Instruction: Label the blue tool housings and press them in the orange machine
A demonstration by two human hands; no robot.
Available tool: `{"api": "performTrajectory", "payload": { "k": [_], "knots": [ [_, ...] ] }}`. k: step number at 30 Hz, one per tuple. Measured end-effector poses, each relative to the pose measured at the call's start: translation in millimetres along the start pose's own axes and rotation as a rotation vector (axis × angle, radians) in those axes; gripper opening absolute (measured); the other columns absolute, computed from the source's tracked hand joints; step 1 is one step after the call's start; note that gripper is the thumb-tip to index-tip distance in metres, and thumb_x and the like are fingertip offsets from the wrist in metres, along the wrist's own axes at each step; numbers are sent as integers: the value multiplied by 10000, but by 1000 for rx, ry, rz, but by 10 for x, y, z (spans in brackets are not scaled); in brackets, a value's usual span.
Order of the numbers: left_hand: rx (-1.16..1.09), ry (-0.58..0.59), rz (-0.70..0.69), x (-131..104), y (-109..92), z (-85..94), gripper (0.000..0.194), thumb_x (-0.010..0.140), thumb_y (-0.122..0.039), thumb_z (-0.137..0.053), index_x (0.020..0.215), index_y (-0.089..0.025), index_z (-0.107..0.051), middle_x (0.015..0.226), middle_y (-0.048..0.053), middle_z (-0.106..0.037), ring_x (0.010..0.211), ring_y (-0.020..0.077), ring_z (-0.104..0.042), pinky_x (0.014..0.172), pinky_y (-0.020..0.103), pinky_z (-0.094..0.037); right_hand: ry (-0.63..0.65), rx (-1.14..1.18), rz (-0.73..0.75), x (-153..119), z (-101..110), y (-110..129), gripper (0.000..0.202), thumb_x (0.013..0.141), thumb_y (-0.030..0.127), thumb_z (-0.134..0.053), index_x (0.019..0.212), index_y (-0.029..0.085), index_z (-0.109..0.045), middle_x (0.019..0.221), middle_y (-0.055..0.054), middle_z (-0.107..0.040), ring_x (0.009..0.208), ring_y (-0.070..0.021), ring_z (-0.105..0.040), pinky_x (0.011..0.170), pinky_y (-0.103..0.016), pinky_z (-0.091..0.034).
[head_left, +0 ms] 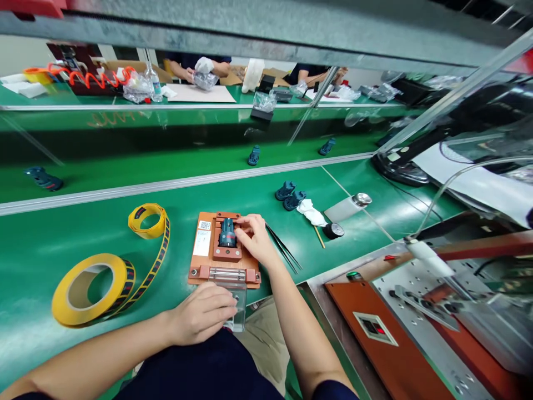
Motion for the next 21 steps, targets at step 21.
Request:
{"api": "performTrajectory", "payload": {
  "k": [21],
  "knots": [
    [-1128, -531, 780, 1251, 803, 403, 442, 751, -342, -854, 1135, -173, -715, 1123, 110, -753, 972, 218, -725, 847, 298, -565, -29, 829, -245, -474, 298, 669, 349, 890, 560, -629, 979, 237, -531, 715, 37, -599, 485, -99, -488, 429, -215, -366]
  ]
}}
Point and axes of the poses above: each hand's wrist, its own x-axis towards the middle knuckle, its own z-axis out of the back of the hand, y = z × x, the point moved 6 cm from there along x, towards the middle knuckle
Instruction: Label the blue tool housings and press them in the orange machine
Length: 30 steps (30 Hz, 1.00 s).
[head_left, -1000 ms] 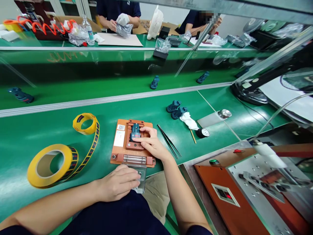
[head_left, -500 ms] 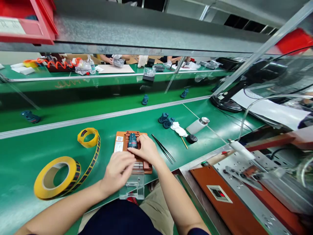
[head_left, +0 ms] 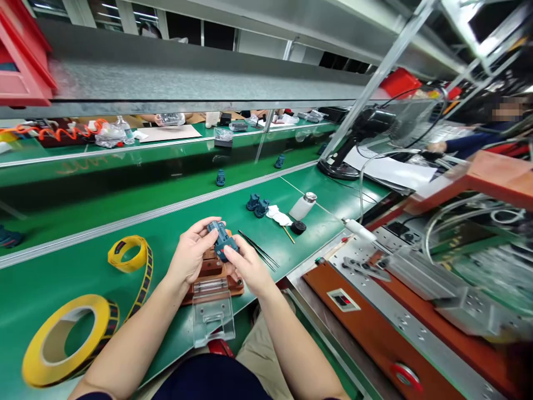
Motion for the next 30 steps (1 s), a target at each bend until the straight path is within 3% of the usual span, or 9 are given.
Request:
{"api": "performTrajectory", "payload": {
  "k": [3, 8, 10, 12, 15, 17, 21, 30],
  "knots": [
    [-37, 15, 32, -6, 40, -44, 434, 740, -342, -862, 1114, -173, -723, 1116, 115, -758, 962, 225, -729, 798, 289, -571, -77, 178, -28, 14, -33, -107, 368, 874, 575, -638, 894, 243, -480, 658, 67, -504, 445, -63, -327, 397, -182, -199],
    [-42, 24, 64, 0, 73, -22, 429, 731, -356, -864, 1094, -175, -722, 1085, 114, -759, 909, 219, -719, 770, 300, -568, -155, 314, -73, 17, -98, -146, 491, 832, 686, -632, 830, 237, -434, 660, 49, -467, 487, -74, -355, 403, -166, -141],
    [23, 29, -9, 5, 42, -11, 409, 771, -376, -827, 1115, -188, -710, 1069, 95, -748, 883, 188, -689, 766, 281, -551, -88, 420, -143, 18, -187, -135, 525, 813, 729, -622, 858, 234, -455, 619, 56, -455, 452, -62, -288, 398, -162, -107],
    [137, 12, -143, 6, -28, -2, 364, 811, -402, -781, 1106, -203, -705, 992, 56, -727, 846, 162, -646, 751, 255, -526, 58, 538, -250, 3, -332, -123, 565, 816, 773, -571, 927, 224, -496, 557, 74, -425, 422, -51, -179, 392, -161, -68],
    [331, -80, -264, -12, -124, 17, 243, 865, -434, -692, 915, -196, -693, 792, -5, -640, 738, 136, -575, 693, 230, -477, 203, 601, -348, -51, -489, -110, 616, 826, 791, -544, 1005, 202, -522, 543, 73, -446, 419, -46, -151, 386, -156, -64],
    [476, -141, -245, -34, -165, 22, 262, 890, -430, -642, 784, -191, -636, 710, -29, -577, 670, 122, -523, 651, 226, -435, 151, 546, -347, -83, -485, -132, 605, 830, 772, -572, 999, 192, -525, 599, 38, -516, 435, -46, -214, 386, -152, -92],
    [741, -170, -241, -101, -261, -23, 237, 907, -368, -598, 744, -196, -593, 680, -43, -546, 649, 119, -497, 643, 235, -389, 32, 359, -281, -157, -421, -182, 572, 865, 752, -549, 997, 196, -537, 688, -14, -571, 487, -64, -317, 406, -159, -129],
    [968, -145, -383, -133, -264, -56, 191, 945, -310, -556, 789, -205, -591, 808, -18, -610, 774, 141, -563, 752, 262, -406, 12, -28, -112, -126, -272, -263, 408, 995, 626, -402, 986, 233, -514, 632, 32, -446, 468, -107, -366, 403, -226, -266]
  ]
}}
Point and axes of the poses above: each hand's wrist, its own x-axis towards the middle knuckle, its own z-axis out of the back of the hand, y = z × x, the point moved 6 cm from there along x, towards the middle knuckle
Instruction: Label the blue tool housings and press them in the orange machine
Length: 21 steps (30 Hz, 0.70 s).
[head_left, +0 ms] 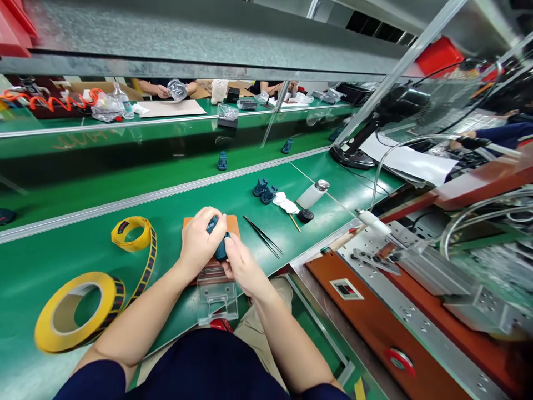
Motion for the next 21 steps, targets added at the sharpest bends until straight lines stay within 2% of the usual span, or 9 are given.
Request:
{"api": "performTrajectory", "payload": {
  "k": [3, 5, 7, 9, 11, 14, 17, 21],
  "knots": [
    [-99, 8, -33, 10, 28, -43, 181, 951, -328, -557, 828, -206, -609, 833, -10, -627, 796, 144, -584, 765, 258, -431, -35, -110, 79, -8, 78, 63, 354, 982, 553, -492, 1097, 221, -539, 730, 6, -553, 537, -124, -490, 466, -240, -416],
    [-219, 32, -10, 24, 67, -80, 180, 952, -357, -568, 876, -207, -635, 853, -2, -650, 814, 150, -607, 778, 256, -456, -45, -134, 137, -34, 112, 123, 409, 949, 475, -585, 1269, 232, -512, 952, -38, -646, 642, -140, -595, 582, -275, -530],
    [-352, 67, 32, 36, 100, -125, 206, 954, -395, -580, 971, -211, -670, 922, 18, -688, 872, 163, -637, 807, 261, -481, -100, -165, 231, -66, 169, 196, 528, 911, 412, -652, 1378, 251, -468, 1192, -77, -635, 825, -172, -668, 749, -322, -586],
    [-491, 106, 88, 39, 123, -179, 276, 952, -432, -593, 1099, -216, -679, 1046, 49, -713, 961, 182, -656, 841, 273, -502, -213, -253, 337, -102, 256, 266, 566, 876, 386, -708, 1381, 253, -490, 1302, -92, -599, 1028, -216, -663, 892, -358, -575],
    [-613, 127, 168, 29, 153, -231, 356, 935, -462, -621, 1192, -218, -663, 1142, 72, -710, 1025, 196, -659, 867, 284, -517, -319, -356, 420, -134, 335, 312, 580, 837, 379, -765, 1350, 251, -527, 1312, -97, -596, 1136, -246, -629, 964, -384, -553],
    [-756, 140, 303, -7, 204, -305, 424, 889, -490, -686, 1207, -211, -660, 1132, 74, -718, 1005, 202, -677, 872, 298, -533, -408, -452, 506, -172, 412, 357, 597, 826, 380, -788, 1349, 249, -533, 1296, -106, -599, 1151, -257, -621, 984, -406, -549],
    [-867, 195, 420, -56, 224, -375, 475, 844, -510, -737, 1196, -203, -657, 1092, 77, -738, 944, 210, -705, 844, 319, -550, -459, -532, 559, -206, 444, 403, 595, 833, 358, -785, 1358, 242, -529, 1270, -109, -606, 1138, -255, -621, 975, -406, -555],
    [-949, 267, 486, -100, 191, -395, 557, 797, -479, -798, 1242, -187, -632, 1147, 110, -741, 989, 231, -716, 897, 341, -548, -498, -637, 605, -234, 437, 476, 574, 845, 310, -771, 1358, 232, -526, 1227, -106, -619, 1119, -250, -621, 961, -397, -559]
  ]
}}
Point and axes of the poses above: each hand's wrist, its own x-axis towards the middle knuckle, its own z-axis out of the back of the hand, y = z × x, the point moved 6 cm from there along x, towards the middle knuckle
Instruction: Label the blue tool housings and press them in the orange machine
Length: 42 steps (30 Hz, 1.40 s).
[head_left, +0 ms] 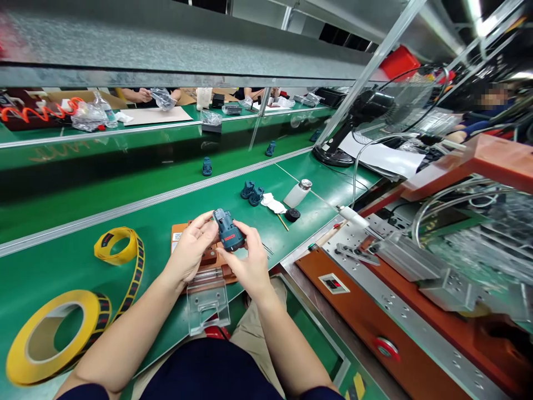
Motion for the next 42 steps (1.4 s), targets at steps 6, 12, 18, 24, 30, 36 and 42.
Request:
{"api": "performTrajectory", "payload": {
  "k": [6, 12, 18, 24, 30, 36, 42],
  "knots": [
    [-3, 46, -3, -61, 7, -53, 664, 743, -316, -860, 1329, -203, -567, 1290, 120, -683, 1157, 250, -667, 1004, 364, -525, -45, -91, 124, -1, 4, 85, 547, 878, 225, -704, 1384, 223, -499, 1198, -105, -628, 1077, -241, -624, 915, -384, -571],
    [20, -37, -101, -96, 15, -104, 654, 739, -309, -854, 1311, -164, -573, 1282, 139, -689, 1184, 256, -660, 1012, 352, -521, -40, -242, 217, -110, -87, 94, 550, 923, 154, -530, 1462, 224, -454, 1108, -124, -622, 991, -263, -620, 822, -425, -580],
    [-15, -41, -5, -78, 15, -99, 639, 859, -510, -721, 1376, -173, -556, 1273, 156, -696, 1134, 275, -687, 986, 412, -544, -83, 78, -63, -51, -65, -45, 544, 825, 246, -749, 1334, 248, -556, 1210, -108, -623, 1077, -265, -623, 926, -437, -566],
    [105, -99, -83, -77, -41, -43, 529, 903, -539, -657, 1324, -223, -612, 1270, 113, -700, 1157, 250, -671, 1042, 398, -508, -29, 571, -386, -30, -192, -135, 614, 713, 337, -853, 1228, 225, -539, 1154, -77, -648, 1012, -223, -664, 875, -360, -596],
    [133, -106, -123, -102, -63, -60, 501, 906, -494, -662, 1332, -238, -597, 1355, 98, -647, 1264, 252, -606, 1045, 362, -507, -30, 662, -466, -65, -272, -123, 601, 711, 317, -835, 1215, 243, -516, 1186, -77, -633, 1032, -238, -667, 832, -376, -618],
    [107, -69, -89, -153, -28, -154, 591, 881, -489, -687, 1395, -249, -521, 1412, 113, -587, 1301, 250, -569, 1035, 346, -510, -72, 576, -435, -107, -252, -136, 606, 726, 351, -818, 1237, 230, -515, 1182, -91, -646, 1043, -253, -668, 839, -383, -613],
    [55, -48, 94, -217, 195, -248, 769, 738, -463, -829, 1391, -240, -488, 1313, 133, -619, 1194, 238, -629, 954, 332, -533, -264, 62, -210, -203, 119, -4, 522, 794, 205, -689, 1298, 239, -558, 1187, -89, -619, 1054, -236, -634, 878, -380, -576]
  ]
}}
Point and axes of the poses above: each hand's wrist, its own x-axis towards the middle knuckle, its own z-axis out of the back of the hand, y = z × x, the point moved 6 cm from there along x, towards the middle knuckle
